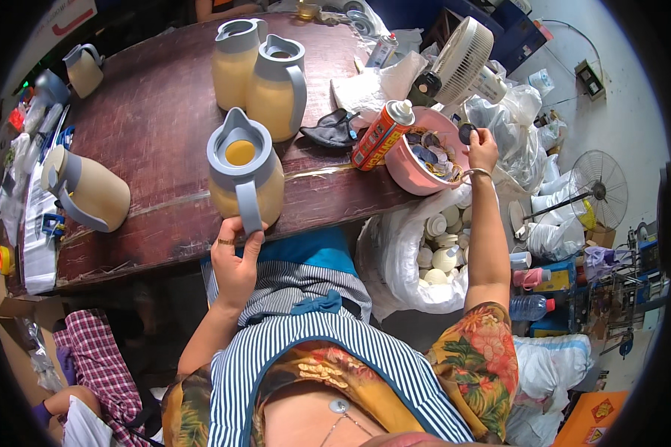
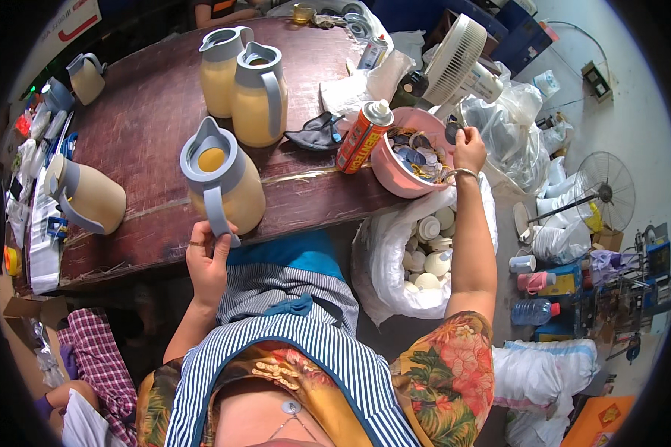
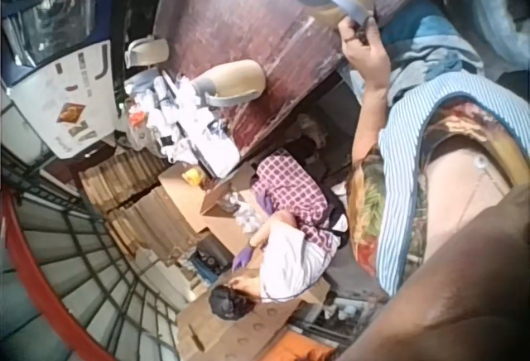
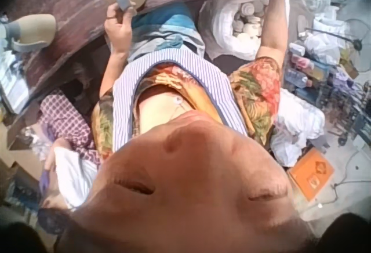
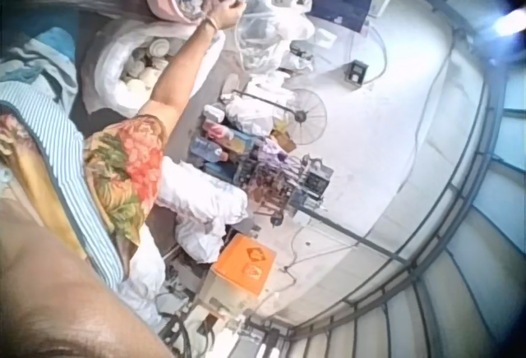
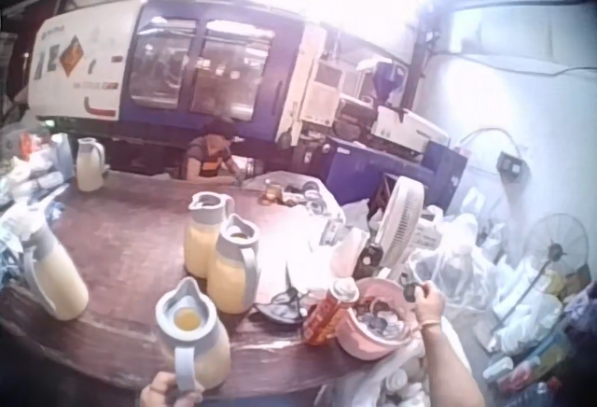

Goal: The person assembles beige and gray plastic pitchers at a workbench. They wipe the handle area with a blue cloth, spray a lubricant onto the cloth, and then insert a small white circular seal into the pitcher's opening. The person repeats this process for several pitchers, placing the finished units on the table.

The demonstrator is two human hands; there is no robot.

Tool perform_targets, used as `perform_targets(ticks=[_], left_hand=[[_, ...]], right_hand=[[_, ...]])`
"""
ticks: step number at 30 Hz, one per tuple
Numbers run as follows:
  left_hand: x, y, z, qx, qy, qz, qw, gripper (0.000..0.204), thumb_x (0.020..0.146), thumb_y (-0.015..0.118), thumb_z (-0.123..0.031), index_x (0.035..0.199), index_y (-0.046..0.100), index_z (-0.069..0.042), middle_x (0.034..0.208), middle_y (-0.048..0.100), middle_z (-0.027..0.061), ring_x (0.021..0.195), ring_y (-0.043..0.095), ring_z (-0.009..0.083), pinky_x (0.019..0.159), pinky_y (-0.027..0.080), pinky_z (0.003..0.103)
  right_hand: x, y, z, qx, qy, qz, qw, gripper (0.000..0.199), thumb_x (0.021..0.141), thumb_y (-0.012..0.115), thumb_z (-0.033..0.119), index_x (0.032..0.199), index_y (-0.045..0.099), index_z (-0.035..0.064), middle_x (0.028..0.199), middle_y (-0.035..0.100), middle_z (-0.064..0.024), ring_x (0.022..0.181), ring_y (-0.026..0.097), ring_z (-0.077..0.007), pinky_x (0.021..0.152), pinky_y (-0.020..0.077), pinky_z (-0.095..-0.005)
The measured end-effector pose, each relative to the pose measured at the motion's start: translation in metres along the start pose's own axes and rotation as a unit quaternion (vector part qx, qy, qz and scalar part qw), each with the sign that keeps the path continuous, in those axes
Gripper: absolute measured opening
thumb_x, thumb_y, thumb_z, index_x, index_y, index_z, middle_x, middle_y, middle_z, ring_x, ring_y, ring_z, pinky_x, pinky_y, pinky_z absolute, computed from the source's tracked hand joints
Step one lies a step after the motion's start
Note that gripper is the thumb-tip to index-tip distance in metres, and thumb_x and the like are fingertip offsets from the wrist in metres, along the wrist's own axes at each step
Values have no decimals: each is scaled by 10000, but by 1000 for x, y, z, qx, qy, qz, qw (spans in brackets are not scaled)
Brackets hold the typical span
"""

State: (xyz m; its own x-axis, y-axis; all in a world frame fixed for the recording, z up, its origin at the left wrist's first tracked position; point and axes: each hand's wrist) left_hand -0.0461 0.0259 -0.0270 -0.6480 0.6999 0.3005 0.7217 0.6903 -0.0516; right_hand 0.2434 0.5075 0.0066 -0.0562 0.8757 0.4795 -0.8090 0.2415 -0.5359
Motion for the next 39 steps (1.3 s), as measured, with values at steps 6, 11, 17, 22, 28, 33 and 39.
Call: perform_targets(ticks=[6,11,17,22,28,33,39], left_hand=[[-4,-4,-7,77,98,-80,989,202,970,597,-101,1135,543,0,1035,632,109,923,621,191,843,499,302],[-16,-8,-31,178,303,-44,935,384,880,722,-225,1173,581,-20,1042,645,145,925,652,286,769,555,372],[-8,12,-38,247,338,-51,907,296,724,777,-54,986,640,-38,959,604,104,840,619,286,704,532,369],[-39,-36,-12,-518,-191,2,834,83,935,601,-94,883,561,-42,931,598,85,908,589,197,985,459,391],[-23,-48,80,-532,-369,-126,752,138,941,536,-146,912,613,-35,970,635,89,986,582,210,1038,419,414],[48,-52,-8,-613,-151,6,775,184,979,517,-175,923,591,-17,960,597,88,1031,571,230,1036,435,397],[59,-44,-31,-482,30,-6,876,121,985,486,-57,981,605,-31,1143,618,151,986,581,188,990,460,357]], right_hand=[[-24,-3,39,133,38,123,983,140,942,605,123,1031,576,18,894,658,-80,752,653,-133,590,591,-304],[-161,-3,182,351,-7,272,896,105,972,554,73,1063,555,20,934,658,-75,820,670,-148,715,591,-289],[-291,6,266,248,-182,384,871,81,933,600,2,1009,595,-26,798,679,-68,716,673,-112,659,564,-250],[-307,59,213,350,158,517,765,89,962,571,48,1035,565,-2,877,627,-38,767,629,-99,610,605,-274],[-349,131,191,287,147,416,850,67,974,549,61,1029,566,26,929,583,-27,830,583,-101,633,597,-284],[-272,103,279,301,-301,126,896,246,858,621,-62,1085,637,30,933,641,-99,784,606,-215,714,498,-322],[-246,86,314,315,-418,210,826,319,793,679,-57,1092,659,52,969,677,-88,809,616,-267,743,502,-349]])
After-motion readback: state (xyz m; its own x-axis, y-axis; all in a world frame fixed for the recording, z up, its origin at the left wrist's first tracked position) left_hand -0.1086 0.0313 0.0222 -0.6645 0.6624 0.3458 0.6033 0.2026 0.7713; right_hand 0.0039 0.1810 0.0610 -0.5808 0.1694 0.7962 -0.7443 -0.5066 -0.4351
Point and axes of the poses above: each hand's wrist, its own x-axis towards the middle knuckle, its own y-axis out of the palm, z = x × y
